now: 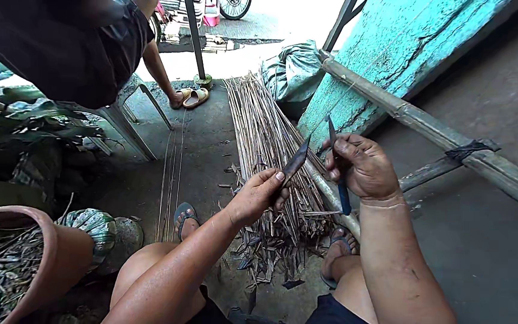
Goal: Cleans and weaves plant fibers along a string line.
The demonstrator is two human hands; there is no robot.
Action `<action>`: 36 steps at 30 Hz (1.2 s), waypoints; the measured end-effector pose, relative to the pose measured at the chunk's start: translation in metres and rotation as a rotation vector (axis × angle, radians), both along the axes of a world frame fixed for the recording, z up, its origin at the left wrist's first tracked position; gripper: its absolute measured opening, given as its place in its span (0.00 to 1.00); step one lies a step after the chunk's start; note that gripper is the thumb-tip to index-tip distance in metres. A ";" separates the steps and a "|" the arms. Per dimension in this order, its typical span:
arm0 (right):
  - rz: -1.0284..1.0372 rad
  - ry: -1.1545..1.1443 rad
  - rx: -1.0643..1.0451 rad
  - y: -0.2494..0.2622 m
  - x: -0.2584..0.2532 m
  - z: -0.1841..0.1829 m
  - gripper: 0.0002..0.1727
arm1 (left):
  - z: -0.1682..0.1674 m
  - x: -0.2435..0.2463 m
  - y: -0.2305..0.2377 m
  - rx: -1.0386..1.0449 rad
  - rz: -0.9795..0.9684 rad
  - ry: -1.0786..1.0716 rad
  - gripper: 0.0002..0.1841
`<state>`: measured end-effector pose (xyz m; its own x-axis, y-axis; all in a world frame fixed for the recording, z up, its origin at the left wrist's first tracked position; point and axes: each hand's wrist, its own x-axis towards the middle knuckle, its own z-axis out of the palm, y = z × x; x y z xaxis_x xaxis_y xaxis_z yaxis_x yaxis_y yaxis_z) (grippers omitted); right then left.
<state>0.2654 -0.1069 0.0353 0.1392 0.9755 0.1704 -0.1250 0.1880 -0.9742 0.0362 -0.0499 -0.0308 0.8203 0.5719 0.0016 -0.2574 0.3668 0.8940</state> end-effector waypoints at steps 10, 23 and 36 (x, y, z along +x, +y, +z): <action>0.596 0.021 -0.164 -0.008 -0.019 -0.023 0.10 | 0.013 -0.002 -0.013 -0.026 -0.067 -0.119 0.15; 0.358 -0.121 -0.023 -0.008 0.013 -0.030 0.07 | 0.019 0.002 -0.015 -0.046 -0.182 -0.121 0.14; -0.317 -0.204 0.157 -0.011 -0.001 -0.016 0.07 | 0.023 -0.001 -0.004 0.148 -0.045 -0.018 0.15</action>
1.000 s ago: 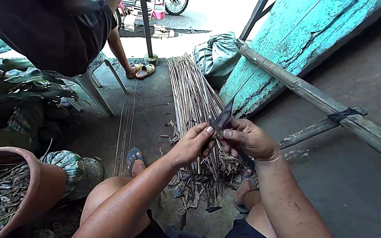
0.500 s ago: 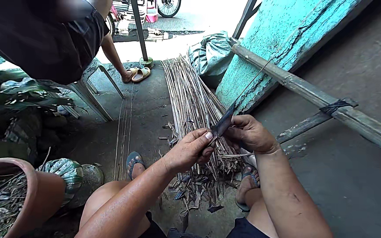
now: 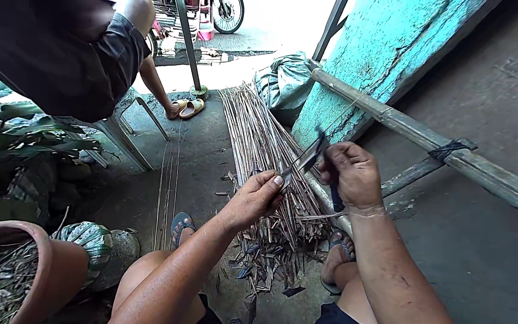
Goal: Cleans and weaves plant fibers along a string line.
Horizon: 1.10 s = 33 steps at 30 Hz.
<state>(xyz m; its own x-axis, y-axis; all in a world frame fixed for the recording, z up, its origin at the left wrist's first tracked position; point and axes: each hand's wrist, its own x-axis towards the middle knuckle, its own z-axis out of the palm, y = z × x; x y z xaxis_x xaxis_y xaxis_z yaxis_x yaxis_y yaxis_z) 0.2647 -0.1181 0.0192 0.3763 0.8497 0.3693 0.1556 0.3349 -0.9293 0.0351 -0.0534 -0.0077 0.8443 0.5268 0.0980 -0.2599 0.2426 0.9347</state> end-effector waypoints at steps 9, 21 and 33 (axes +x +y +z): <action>0.455 0.150 -0.268 -0.012 -0.005 0.007 0.21 | -0.009 0.004 -0.002 0.231 0.143 0.062 0.15; 0.418 0.249 -0.192 -0.012 -0.018 0.007 0.22 | -0.001 0.003 -0.004 0.506 0.304 0.086 0.15; 0.410 0.285 -0.183 -0.013 -0.023 0.010 0.14 | -0.006 0.004 -0.004 0.486 0.277 0.065 0.15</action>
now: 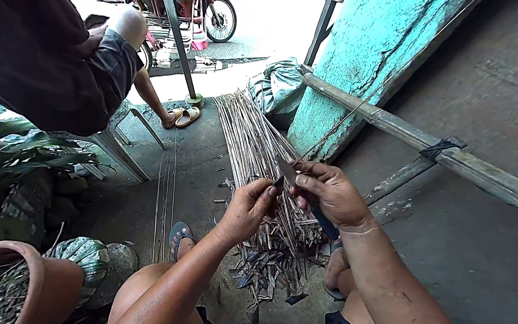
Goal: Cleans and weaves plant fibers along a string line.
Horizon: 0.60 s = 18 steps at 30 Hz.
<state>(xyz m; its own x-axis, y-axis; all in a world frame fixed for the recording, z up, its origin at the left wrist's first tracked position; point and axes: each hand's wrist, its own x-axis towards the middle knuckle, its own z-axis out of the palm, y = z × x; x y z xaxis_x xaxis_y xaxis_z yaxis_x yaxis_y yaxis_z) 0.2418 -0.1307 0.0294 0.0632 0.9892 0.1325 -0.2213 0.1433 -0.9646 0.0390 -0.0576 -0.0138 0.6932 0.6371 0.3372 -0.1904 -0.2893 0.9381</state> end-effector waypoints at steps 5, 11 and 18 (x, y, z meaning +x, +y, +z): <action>-0.250 0.082 0.042 -0.001 0.023 0.015 0.18 | -0.008 -0.001 0.001 0.110 0.043 0.070 0.14; -0.046 0.040 -0.100 -0.001 -0.008 -0.006 0.17 | -0.017 0.002 0.003 0.389 0.246 0.206 0.15; -0.154 0.054 -0.099 -0.006 0.002 0.004 0.16 | -0.019 -0.002 0.006 0.476 0.301 0.222 0.15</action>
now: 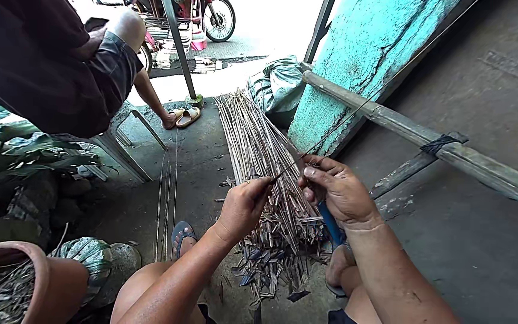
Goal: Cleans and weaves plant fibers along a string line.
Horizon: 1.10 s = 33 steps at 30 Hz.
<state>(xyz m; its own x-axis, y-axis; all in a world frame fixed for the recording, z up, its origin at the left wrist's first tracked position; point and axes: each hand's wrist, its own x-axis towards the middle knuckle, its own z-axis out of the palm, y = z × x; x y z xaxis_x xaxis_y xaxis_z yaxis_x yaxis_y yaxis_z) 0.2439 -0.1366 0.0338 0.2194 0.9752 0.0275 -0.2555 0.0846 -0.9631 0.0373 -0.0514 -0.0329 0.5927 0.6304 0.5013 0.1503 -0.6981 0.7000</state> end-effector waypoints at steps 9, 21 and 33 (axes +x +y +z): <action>0.071 0.049 -0.002 -0.001 -0.006 -0.003 0.15 | 0.001 0.002 -0.001 -0.041 -0.030 -0.059 0.14; 0.068 0.066 0.056 -0.002 0.008 -0.002 0.21 | 0.020 0.002 -0.007 -0.599 -0.364 -0.238 0.16; 0.013 0.103 0.085 -0.005 0.034 0.003 0.18 | 0.024 -0.011 -0.006 -1.249 -0.657 -0.323 0.17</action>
<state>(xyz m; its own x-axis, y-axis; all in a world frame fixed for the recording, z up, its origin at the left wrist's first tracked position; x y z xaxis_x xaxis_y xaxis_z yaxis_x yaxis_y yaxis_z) 0.2777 -0.1411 0.0370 0.2128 0.9731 0.0886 -0.3540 0.1613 -0.9212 0.0261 -0.0570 -0.0088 0.9115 0.4113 0.0031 -0.2300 0.5034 0.8329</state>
